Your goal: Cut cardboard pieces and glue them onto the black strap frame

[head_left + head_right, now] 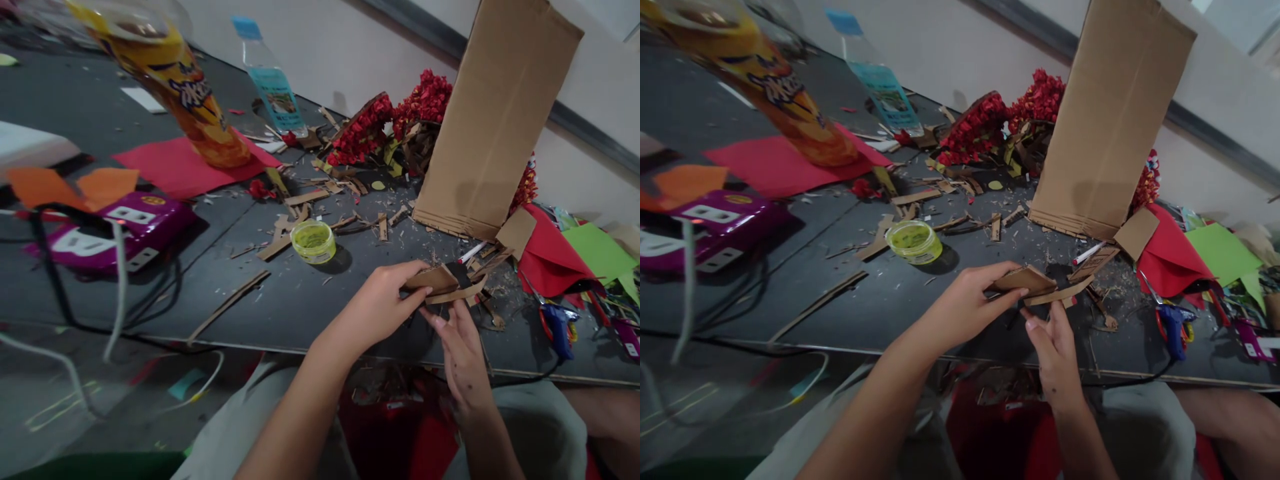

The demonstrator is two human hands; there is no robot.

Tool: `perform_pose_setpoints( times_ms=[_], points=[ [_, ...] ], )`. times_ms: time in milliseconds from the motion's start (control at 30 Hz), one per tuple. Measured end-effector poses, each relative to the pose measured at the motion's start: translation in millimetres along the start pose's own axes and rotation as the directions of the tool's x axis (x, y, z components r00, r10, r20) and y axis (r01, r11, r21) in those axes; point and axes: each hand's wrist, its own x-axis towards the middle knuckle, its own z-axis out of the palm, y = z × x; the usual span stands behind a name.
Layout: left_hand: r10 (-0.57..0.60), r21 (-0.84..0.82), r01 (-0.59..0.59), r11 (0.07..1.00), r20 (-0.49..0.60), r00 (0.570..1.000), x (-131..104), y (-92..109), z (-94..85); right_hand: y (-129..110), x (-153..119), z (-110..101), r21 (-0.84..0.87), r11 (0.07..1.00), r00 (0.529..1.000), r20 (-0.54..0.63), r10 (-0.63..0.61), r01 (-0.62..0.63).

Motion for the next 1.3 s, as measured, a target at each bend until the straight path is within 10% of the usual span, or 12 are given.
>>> perform_pose_setpoints(
  times_ms=[600, 1300],
  points=[
    [-0.027, -0.006, 0.026, 1.0, -0.027, 0.999, -1.5, 0.6, 1.9, 5.6, -4.4, -7.7, -0.233, 0.962, 0.987, -0.113, 0.118, -0.142],
    [-0.031, -0.027, 0.03, 0.999, -0.058, 0.998, -1.6, 3.9, 2.8, -2.9, 3.2, -11.1, -0.449, 0.893, 0.999, -0.03, 0.01, -0.023]
  ],
)
